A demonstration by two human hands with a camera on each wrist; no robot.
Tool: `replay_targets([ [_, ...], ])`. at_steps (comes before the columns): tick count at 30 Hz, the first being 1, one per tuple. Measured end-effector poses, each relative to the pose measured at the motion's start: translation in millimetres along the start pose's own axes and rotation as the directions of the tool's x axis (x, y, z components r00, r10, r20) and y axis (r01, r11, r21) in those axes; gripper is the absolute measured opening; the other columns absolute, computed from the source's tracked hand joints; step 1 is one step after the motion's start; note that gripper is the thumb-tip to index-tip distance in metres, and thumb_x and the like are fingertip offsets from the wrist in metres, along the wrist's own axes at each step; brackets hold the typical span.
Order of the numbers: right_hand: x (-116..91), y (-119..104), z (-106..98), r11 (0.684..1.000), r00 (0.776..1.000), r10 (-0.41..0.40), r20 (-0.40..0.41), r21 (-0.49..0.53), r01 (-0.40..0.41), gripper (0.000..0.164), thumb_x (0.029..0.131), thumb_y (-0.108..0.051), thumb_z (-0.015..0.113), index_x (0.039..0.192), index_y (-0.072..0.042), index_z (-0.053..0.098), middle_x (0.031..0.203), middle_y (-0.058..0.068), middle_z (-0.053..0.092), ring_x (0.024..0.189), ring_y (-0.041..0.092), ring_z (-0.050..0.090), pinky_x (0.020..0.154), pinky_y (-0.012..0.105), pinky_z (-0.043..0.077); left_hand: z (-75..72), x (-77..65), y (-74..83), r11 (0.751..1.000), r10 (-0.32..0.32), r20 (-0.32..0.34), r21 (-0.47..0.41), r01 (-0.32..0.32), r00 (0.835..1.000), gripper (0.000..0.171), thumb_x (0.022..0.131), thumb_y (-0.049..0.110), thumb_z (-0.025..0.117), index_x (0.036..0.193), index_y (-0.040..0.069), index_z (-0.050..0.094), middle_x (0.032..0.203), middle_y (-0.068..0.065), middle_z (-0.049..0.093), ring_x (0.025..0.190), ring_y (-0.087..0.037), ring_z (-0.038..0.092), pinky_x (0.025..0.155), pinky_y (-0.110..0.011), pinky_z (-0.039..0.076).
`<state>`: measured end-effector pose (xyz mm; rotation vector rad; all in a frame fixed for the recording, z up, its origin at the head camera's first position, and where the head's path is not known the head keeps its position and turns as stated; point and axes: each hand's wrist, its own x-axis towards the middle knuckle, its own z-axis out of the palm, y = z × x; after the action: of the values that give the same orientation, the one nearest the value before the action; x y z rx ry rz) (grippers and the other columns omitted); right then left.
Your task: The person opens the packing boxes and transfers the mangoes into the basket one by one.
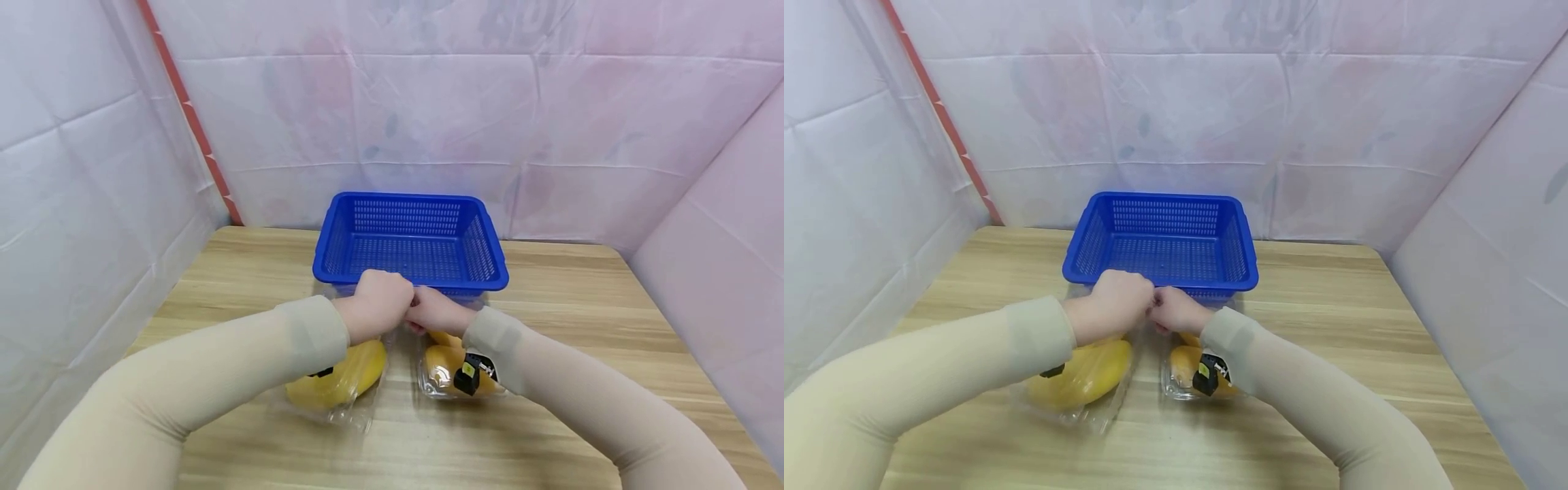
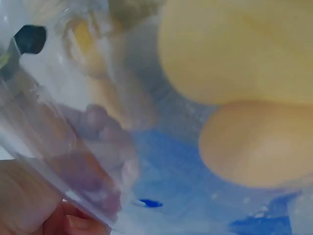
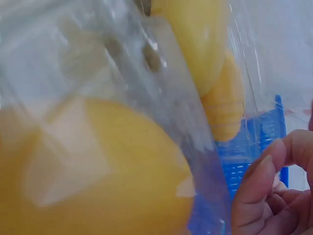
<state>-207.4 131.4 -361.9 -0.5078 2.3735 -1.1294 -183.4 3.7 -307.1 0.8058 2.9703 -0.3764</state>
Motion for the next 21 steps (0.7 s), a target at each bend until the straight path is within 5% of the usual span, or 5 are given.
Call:
replay_targets([
  [8,-3,-3,-4,0.996,0.999,0.041,0.029,-0.085,-0.039,0.015,0.090,-0.010,0.052,0.076,-0.005,0.052,0.056,0.002,0.052,0.048,0.013,0.047,0.048,0.025,0.041,-12.2,-3.2,-10.8,0.997,-0.066,0.061,-0.041,0.068,0.996,0.016,0.090,0.018,0.056,0.081,0.016,0.069,0.067,0.002,0.059,0.060,-0.012,0.054,0.053,-0.035,0.053],
  [21,-5,-5,-8,0.953,0.990,0.133,0.046,-0.279,-0.115,0.018,0.090,-0.013,0.054,0.075,-0.005,0.057,0.054,0.002,0.054,0.048,0.013,0.050,0.047,0.024,0.042,-33.2,-21.1,-22.1,0.999,-0.038,0.054,-0.002,0.038,0.998,0.018,0.089,0.014,0.057,0.074,0.014,0.065,0.061,0.002,0.055,0.054,-0.012,0.053,0.048,-0.032,0.052],
])
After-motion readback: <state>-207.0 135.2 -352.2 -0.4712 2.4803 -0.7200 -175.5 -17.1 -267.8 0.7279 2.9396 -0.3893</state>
